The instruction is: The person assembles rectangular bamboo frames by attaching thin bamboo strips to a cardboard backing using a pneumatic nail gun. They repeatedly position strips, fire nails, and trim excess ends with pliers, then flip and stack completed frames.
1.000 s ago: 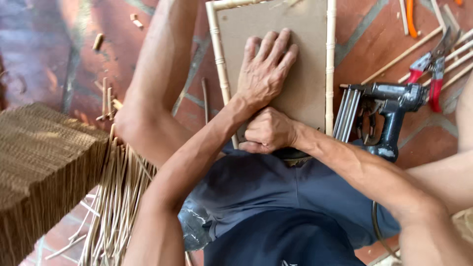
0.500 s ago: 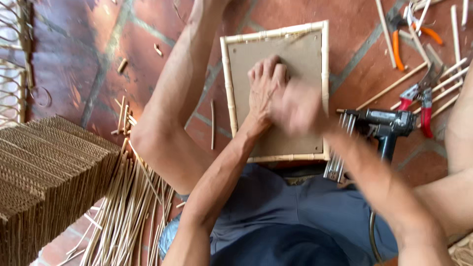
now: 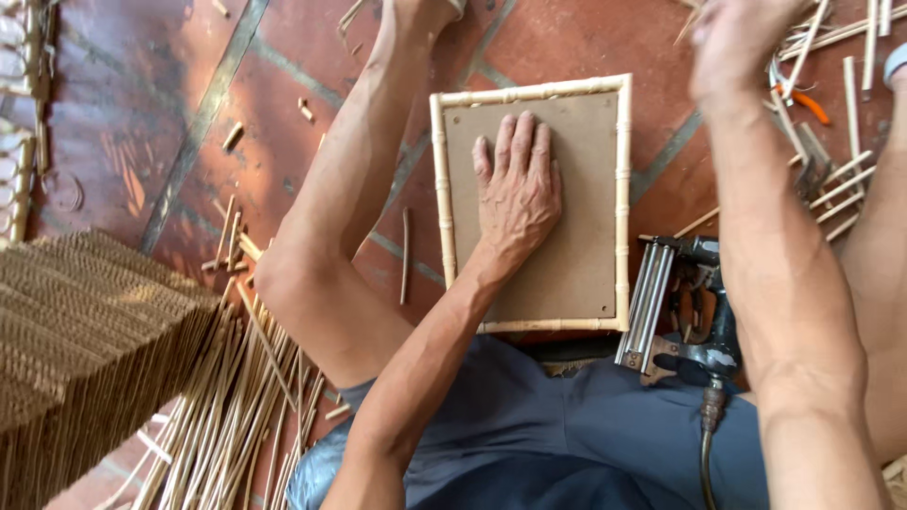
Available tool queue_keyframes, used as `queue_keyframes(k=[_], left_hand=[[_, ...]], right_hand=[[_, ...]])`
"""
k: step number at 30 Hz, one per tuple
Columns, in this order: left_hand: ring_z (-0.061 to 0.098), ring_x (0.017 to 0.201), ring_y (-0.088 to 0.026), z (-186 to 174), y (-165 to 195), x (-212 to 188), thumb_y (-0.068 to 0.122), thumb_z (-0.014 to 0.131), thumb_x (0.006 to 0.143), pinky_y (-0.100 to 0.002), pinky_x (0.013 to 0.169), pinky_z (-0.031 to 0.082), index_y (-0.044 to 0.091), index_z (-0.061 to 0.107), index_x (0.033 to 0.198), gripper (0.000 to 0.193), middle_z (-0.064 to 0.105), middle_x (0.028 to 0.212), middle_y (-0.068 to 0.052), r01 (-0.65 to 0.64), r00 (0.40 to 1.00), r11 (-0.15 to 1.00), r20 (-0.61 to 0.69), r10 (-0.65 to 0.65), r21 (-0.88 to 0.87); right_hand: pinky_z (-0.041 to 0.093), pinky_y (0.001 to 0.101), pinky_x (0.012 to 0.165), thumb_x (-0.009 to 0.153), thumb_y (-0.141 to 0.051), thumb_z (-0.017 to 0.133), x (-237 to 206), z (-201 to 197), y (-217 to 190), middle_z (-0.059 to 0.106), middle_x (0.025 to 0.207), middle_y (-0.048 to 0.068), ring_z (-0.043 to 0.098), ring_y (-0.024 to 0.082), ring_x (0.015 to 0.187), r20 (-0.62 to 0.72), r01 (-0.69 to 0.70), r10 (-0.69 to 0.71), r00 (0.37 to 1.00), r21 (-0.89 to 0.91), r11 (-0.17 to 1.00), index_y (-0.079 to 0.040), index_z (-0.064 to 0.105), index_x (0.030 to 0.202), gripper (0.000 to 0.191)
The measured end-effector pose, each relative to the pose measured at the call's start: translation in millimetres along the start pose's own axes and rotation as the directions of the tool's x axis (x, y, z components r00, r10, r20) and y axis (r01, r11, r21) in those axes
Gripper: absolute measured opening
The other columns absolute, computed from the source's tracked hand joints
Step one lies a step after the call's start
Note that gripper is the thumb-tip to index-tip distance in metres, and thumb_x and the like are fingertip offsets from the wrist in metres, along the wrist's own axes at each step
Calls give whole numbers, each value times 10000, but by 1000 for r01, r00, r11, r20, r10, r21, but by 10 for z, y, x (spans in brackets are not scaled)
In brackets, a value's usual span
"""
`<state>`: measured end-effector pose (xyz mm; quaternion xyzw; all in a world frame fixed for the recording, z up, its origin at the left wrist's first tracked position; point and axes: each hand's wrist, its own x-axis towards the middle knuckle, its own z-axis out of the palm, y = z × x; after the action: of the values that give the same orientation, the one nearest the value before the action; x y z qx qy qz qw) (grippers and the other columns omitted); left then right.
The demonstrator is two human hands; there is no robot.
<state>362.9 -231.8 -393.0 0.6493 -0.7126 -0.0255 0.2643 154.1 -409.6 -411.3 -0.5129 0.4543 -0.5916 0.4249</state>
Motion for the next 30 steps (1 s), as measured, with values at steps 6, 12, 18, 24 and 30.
queue_keyframes(k=[6, 12, 18, 24, 30], left_hand=[[432, 1419, -385, 82, -38, -27, 87, 560, 1002, -598, 1251, 245, -13, 566, 1311, 325, 507, 1447, -231, -2, 1000, 998, -31, 0, -62], [577, 1191, -357, 92, -170, -112, 10, 578, 973, -539, 1195, 386, 20, 553, 1096, 126, 593, 1213, -178, 15, 975, 933, -203, -94, -359], [616, 1034, -313, 33, -154, -136, -1, 573, 1038, -382, 911, 519, 32, 560, 1062, 42, 619, 1145, -174, 36, 942, 763, -234, -242, -645], [610, 1010, -303, 91, -64, -36, 33, 622, 1008, -430, 926, 480, 14, 605, 1199, 192, 635, 1077, -124, 91, 930, 873, -274, -247, -479], [565, 1153, -297, 60, 65, 22, 107, 686, 956, -457, 1044, 364, 124, 633, 1140, 192, 638, 1187, -72, 6, 983, 997, -182, -20, -77]], right_hand=[[527, 257, 646, 1130, -66, 371, -380, 155, -692, 662, 874, -8, 619, 87, 714, 316, 313, -249, 916, -171, 934, -37, 602, 988, 274], [517, 280, 677, 1052, -195, 618, -1449, 954, -451, 682, 838, -27, 622, 83, 769, 200, -148, 169, 965, -116, 982, -52, 673, 945, 188], [420, 322, 573, 1060, -220, 659, -1629, 936, -227, 511, 652, 70, 469, 109, 621, 256, 38, 14, 966, -198, 980, -15, 582, 785, 352], [451, 300, 570, 1048, -239, 637, -1620, 930, -488, 595, 687, 16, 527, 81, 660, 222, -110, 117, 968, -41, 993, -25, 670, 865, 284], [501, 225, 446, 959, -230, 697, -932, 115, -270, 691, 707, 23, 622, 70, 555, 143, -441, 425, 894, 111, 890, -100, 726, 935, 135]])
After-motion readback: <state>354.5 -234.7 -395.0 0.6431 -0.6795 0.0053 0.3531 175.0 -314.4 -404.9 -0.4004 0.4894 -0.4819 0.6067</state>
